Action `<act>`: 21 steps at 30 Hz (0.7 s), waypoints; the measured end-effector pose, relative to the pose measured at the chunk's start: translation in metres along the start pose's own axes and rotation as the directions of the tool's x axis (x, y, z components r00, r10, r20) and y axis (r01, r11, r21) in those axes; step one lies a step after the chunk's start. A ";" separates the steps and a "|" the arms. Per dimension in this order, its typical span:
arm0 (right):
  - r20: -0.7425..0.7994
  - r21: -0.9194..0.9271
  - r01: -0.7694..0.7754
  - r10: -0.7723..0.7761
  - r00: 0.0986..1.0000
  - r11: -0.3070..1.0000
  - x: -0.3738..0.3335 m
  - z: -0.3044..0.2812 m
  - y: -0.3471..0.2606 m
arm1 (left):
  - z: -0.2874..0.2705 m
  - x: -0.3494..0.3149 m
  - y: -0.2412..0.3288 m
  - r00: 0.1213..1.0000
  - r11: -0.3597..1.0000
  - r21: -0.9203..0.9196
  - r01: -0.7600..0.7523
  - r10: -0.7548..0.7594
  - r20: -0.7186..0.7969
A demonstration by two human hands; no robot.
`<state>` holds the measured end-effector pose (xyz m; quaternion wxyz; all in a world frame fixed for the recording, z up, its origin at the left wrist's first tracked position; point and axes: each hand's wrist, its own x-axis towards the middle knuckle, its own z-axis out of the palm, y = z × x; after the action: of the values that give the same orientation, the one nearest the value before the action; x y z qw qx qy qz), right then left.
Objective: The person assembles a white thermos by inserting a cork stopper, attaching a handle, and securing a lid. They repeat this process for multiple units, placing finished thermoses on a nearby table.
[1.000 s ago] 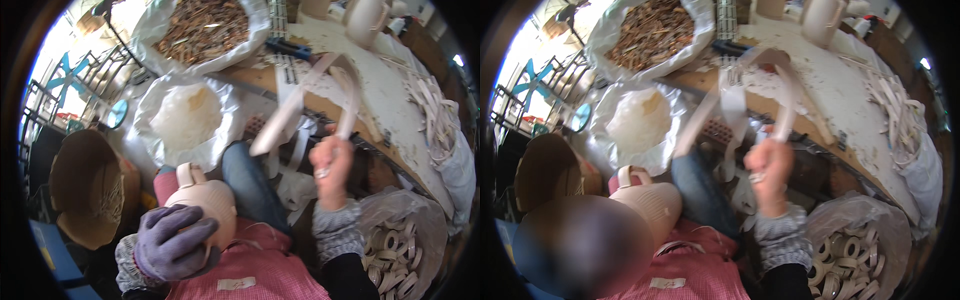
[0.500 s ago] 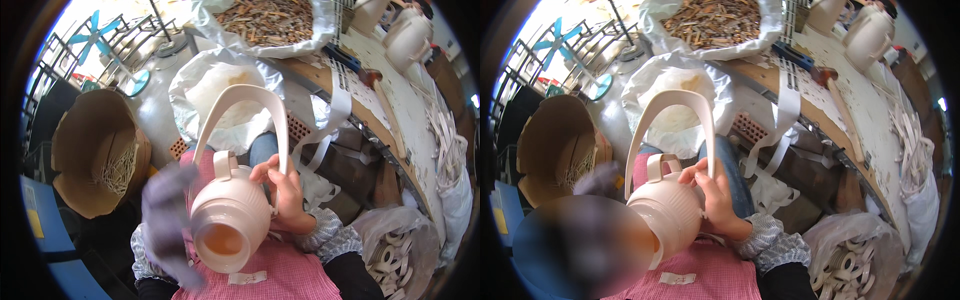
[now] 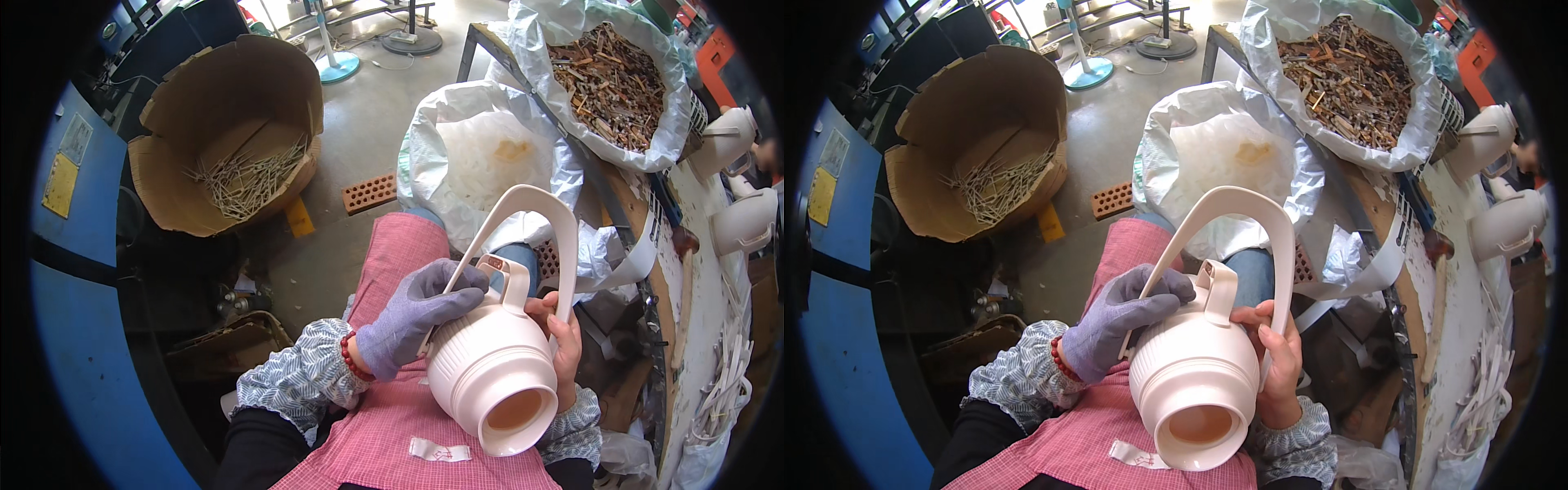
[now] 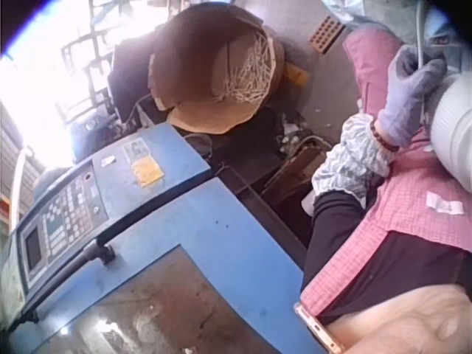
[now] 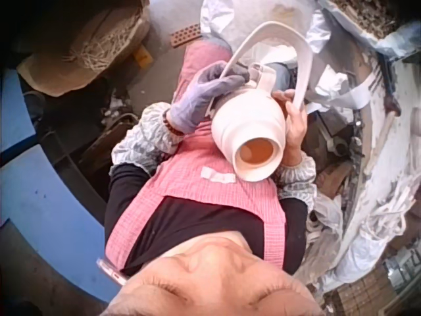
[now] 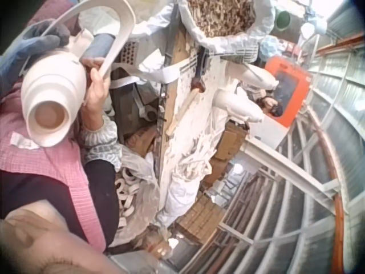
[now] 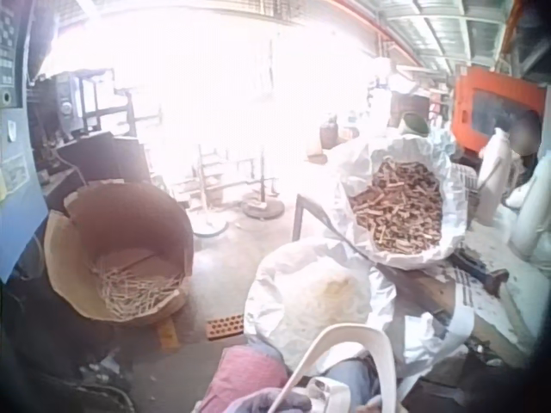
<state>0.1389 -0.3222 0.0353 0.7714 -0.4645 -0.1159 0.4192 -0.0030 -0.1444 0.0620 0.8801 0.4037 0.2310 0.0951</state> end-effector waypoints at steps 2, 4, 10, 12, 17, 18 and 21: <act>-0.038 -0.025 -0.016 0.015 0.999 1.000 -0.002 -0.001 -0.001 | 0.006 0.002 0.001 0.999 1.000 -0.009 0.024 -0.024 -0.028; -0.087 -0.040 -0.019 0.016 0.996 0.999 -0.004 0.004 -0.003 | 0.017 0.000 0.002 0.994 0.998 0.063 0.003 0.005 -0.114; 0.148 -0.413 0.419 -0.394 0.907 0.809 0.007 0.010 0.015 | 0.008 0.002 -0.011 0.864 0.742 0.539 -0.399 0.501 -0.051; 0.452 -0.319 0.556 -0.393 0.801 0.767 0.030 0.005 -0.002 | 0.004 0.007 0.007 0.845 0.750 0.476 -0.460 0.535 -0.026; 0.632 -0.397 0.709 -0.387 0.672 0.582 0.085 0.016 -0.046 | 0.027 0.007 0.066 0.748 0.655 0.397 -0.643 0.647 0.144; 0.649 -0.401 0.787 -0.461 0.605 0.469 0.089 0.004 -0.065 | 0.021 0.016 0.072 0.749 0.651 0.400 -0.645 0.643 0.160; 0.513 -0.382 0.844 -0.673 0.533 0.377 0.077 -0.058 -0.129 | -0.007 0.051 0.089 0.813 0.687 0.461 -0.562 0.560 0.158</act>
<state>0.2885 -0.3279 0.0926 0.6652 -0.5086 -0.5465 0.0134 0.0397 -0.0637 0.1083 0.6781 0.6631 0.1105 0.2971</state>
